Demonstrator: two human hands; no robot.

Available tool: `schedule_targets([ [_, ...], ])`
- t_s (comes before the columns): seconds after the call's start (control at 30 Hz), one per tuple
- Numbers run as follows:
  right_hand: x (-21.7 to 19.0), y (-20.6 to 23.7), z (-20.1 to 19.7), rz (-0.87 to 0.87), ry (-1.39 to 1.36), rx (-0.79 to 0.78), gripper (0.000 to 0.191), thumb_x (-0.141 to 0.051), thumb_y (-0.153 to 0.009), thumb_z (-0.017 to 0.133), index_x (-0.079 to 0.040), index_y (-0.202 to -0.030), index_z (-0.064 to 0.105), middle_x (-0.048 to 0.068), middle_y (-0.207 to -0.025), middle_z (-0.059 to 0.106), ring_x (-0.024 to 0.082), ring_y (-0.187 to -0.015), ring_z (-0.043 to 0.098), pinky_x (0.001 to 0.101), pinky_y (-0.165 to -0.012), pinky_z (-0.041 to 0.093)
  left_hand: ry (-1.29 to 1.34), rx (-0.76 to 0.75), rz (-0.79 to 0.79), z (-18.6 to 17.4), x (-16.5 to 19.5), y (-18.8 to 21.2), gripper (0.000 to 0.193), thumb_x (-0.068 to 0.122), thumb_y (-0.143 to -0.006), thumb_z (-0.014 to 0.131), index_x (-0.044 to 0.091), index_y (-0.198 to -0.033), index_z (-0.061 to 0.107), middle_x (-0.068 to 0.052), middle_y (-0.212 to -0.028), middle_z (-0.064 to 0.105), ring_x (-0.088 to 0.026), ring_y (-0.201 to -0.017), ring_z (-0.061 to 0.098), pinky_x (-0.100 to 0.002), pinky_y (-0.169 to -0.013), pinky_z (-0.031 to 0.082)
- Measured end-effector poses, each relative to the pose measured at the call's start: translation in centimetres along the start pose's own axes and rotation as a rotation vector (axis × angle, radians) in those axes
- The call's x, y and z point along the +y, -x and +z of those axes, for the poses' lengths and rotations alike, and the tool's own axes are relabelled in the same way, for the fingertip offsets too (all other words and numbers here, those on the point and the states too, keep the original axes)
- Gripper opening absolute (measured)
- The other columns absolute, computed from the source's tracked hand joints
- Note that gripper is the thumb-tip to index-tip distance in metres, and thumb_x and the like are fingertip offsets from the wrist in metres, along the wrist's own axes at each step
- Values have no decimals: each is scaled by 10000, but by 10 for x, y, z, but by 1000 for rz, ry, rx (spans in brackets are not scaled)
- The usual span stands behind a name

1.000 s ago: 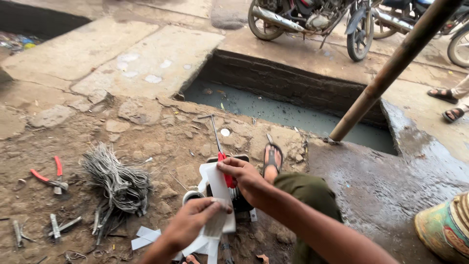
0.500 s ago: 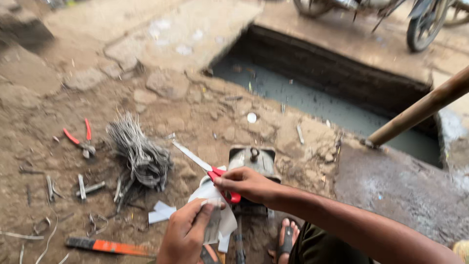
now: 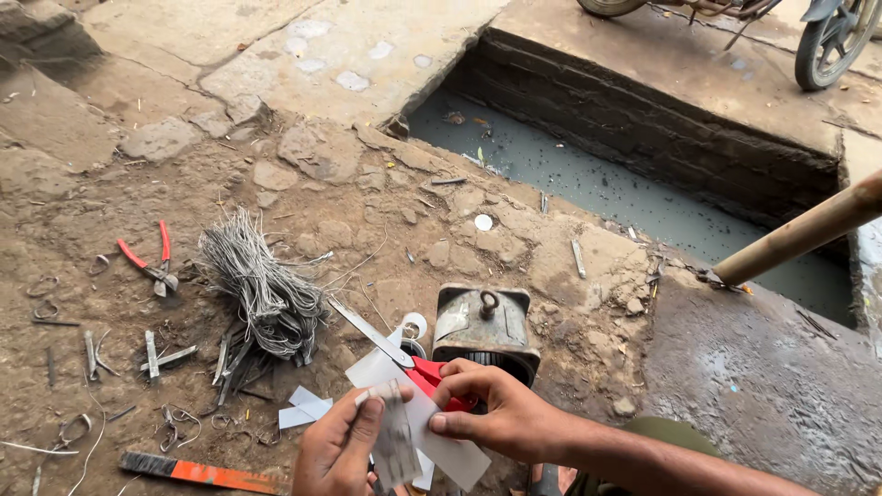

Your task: The person sits on the ground and cuts a roll of white tape into short strips using red-handled scissors, tearing off pieces by hand and setting the cut pieces on the ground beside them. They repeat the cut-and-set-aside cycle throughout the episode.

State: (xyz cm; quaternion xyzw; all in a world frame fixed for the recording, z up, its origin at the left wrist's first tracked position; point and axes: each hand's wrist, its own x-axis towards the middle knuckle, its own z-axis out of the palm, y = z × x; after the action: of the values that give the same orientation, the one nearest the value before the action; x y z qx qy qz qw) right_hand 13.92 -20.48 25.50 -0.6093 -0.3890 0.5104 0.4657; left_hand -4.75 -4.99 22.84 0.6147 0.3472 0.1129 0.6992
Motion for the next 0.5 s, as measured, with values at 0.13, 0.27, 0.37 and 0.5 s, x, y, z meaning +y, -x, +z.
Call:
schedule_targets([
  [0.13,4,2,-9,-80,33,84,253,-266,-916,765,-20,-936,710,1,-1113,529,113,-1066,555,297,-941,453,221,-60,-132,5,1,-8,399,303,-1001,540,36,-1174,781,-154,-847,787,-91,-500,553,-253,-446,410],
  [0.27,4,-1,-20,-50,-192,168,232,-245,-912,758,-16,-936,733,19,-1029,553,127,-930,564,306,-812,467,276,-94,-129,20,3,-18,384,296,-978,542,43,-1178,752,-134,-882,791,-127,-544,606,-286,-467,445],
  [0.37,1,-2,-30,-88,-216,246,246,-236,-930,750,7,-964,760,26,-992,534,108,-899,557,298,-774,463,76,-196,377,40,18,-28,335,216,-1083,531,-40,-1140,740,-111,-1033,797,-116,-944,706,-267,-820,532],
  [0.5,-3,-5,-55,-71,-153,372,260,-256,-929,735,-2,-982,755,16,-994,563,90,-879,578,288,-776,488,-258,-93,320,66,59,-47,296,219,-994,569,10,-1107,745,-92,-909,791,-117,-825,694,-297,-738,549],
])
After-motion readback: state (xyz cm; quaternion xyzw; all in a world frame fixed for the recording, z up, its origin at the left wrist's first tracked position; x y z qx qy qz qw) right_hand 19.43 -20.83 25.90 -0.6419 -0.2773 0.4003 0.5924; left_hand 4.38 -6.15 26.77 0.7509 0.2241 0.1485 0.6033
